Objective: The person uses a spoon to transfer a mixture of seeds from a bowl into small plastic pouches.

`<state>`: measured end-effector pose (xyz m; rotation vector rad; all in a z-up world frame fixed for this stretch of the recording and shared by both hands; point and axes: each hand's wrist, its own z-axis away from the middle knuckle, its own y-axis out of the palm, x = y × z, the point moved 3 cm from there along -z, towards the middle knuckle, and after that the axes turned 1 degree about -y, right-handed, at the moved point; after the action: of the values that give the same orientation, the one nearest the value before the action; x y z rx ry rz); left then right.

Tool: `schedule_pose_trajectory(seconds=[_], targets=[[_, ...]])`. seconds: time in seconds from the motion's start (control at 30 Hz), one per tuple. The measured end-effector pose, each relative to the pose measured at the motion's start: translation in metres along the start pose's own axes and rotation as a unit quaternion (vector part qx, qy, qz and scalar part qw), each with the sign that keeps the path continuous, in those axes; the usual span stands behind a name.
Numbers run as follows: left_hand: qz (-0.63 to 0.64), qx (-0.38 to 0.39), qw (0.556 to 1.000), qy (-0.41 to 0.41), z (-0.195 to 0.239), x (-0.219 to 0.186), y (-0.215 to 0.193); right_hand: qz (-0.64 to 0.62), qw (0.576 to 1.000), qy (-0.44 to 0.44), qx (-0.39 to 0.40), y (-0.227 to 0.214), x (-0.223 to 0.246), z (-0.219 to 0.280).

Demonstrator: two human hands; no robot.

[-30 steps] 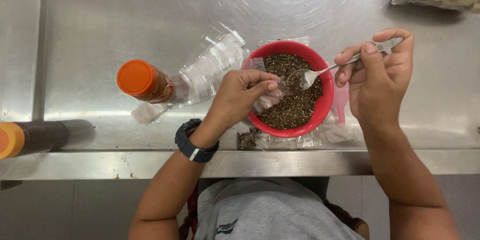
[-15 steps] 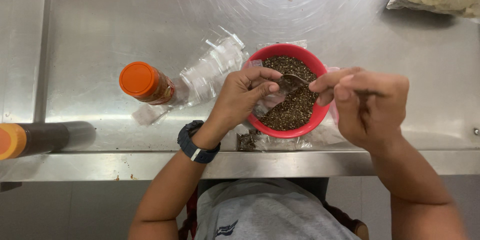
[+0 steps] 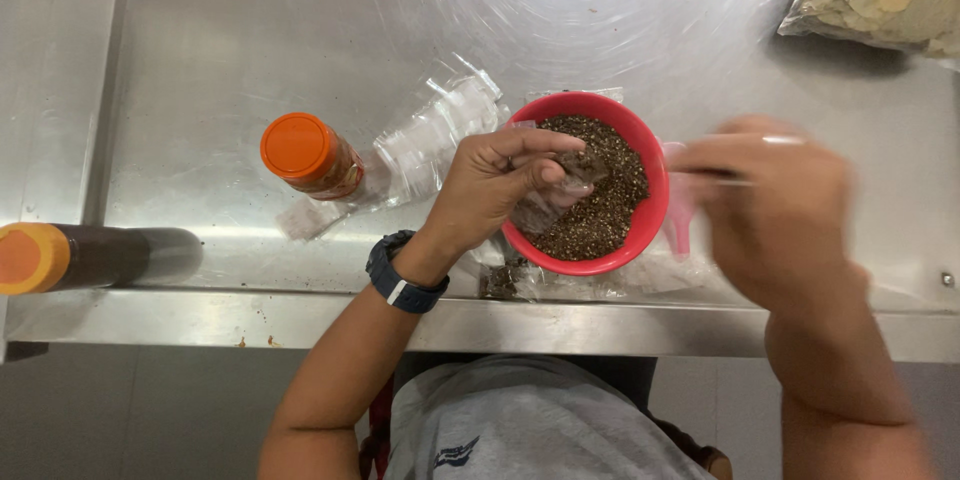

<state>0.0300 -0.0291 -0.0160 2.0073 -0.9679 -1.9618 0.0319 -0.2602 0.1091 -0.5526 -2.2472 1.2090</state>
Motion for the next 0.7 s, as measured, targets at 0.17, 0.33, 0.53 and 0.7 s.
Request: schedule_pose_trajectory(seconds=[0.17,0.33,0.53,0.7], targets=[[-0.02,-0.017,0.999,0.025,0.001,0.001,-0.002,-0.033,0.999,-0.012,0.031,0.023,0.027,-0.035],[-0.032,-0.014,0.998,0.045,0.002,0.003,0.0,-0.019,0.999,-0.021,0.03,0.026,0.037,-0.043],[-0.065,0.015,0.998,-0.02,0.003,-0.013,0.006,-0.066,0.997,0.017,0.026,0.021,0.032,-0.039],[-0.176,-0.001,0.978,-0.108,0.0,-0.015,0.011,-0.124,0.991,0.045,0.024,0.022,0.023,-0.029]])
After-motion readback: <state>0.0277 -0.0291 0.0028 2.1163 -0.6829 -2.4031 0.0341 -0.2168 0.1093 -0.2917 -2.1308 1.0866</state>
